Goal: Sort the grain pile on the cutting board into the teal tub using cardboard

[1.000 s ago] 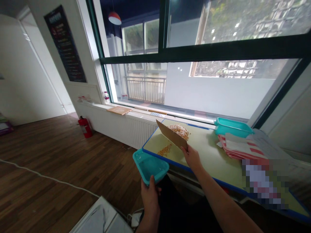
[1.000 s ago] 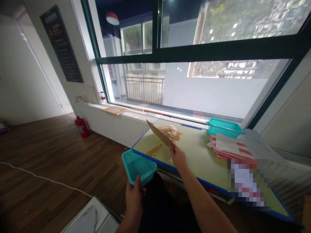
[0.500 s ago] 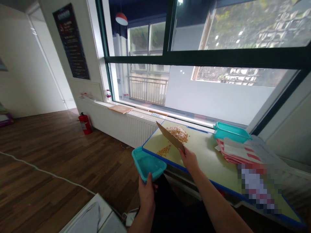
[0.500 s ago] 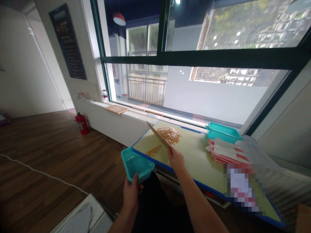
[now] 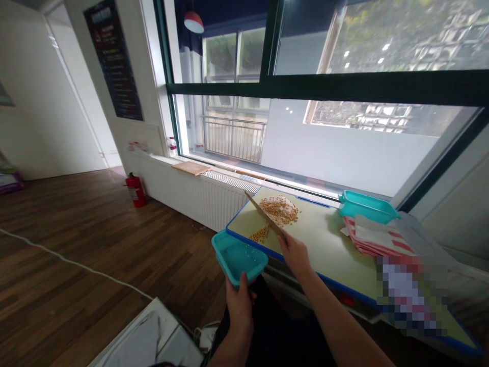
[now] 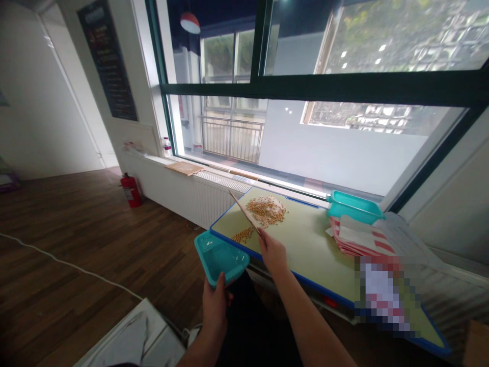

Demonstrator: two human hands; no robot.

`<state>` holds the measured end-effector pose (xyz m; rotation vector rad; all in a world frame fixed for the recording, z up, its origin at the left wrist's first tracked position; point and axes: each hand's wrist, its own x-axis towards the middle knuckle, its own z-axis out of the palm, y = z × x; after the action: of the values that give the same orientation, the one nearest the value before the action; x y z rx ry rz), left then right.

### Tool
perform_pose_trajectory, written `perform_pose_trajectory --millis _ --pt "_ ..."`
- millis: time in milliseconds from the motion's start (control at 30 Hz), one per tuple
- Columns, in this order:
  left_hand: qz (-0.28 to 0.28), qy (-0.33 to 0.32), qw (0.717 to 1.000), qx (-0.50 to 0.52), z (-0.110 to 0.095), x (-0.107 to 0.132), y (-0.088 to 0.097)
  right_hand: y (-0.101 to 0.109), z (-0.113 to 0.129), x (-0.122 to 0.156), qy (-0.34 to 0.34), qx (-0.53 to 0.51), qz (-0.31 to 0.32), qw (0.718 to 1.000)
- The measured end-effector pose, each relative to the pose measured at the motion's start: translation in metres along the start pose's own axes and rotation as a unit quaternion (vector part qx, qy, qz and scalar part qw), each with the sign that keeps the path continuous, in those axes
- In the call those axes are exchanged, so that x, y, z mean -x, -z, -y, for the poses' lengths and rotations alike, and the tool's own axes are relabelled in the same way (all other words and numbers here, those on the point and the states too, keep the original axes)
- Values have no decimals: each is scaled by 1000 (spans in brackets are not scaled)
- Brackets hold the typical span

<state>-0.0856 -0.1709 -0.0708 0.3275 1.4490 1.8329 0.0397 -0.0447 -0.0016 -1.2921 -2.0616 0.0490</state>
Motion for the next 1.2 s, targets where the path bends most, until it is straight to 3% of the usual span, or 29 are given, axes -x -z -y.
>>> perform_pose_trajectory --millis 433,867,1033,1200 --pt "1 10 1000 5 -2 1 -1 0 19 5 -9 9 7 1000" --pt "0 3 1000 4 -4 1 -1 0 16 8 1 -12 23 1000" --pt "0 5 1000 -1 1 -3 1 3 0 -10 -93 -20 -1 995" --pt "-2 16 1000 -7 7 -4 2 -5 -19 -49 -143 -124 2 982"
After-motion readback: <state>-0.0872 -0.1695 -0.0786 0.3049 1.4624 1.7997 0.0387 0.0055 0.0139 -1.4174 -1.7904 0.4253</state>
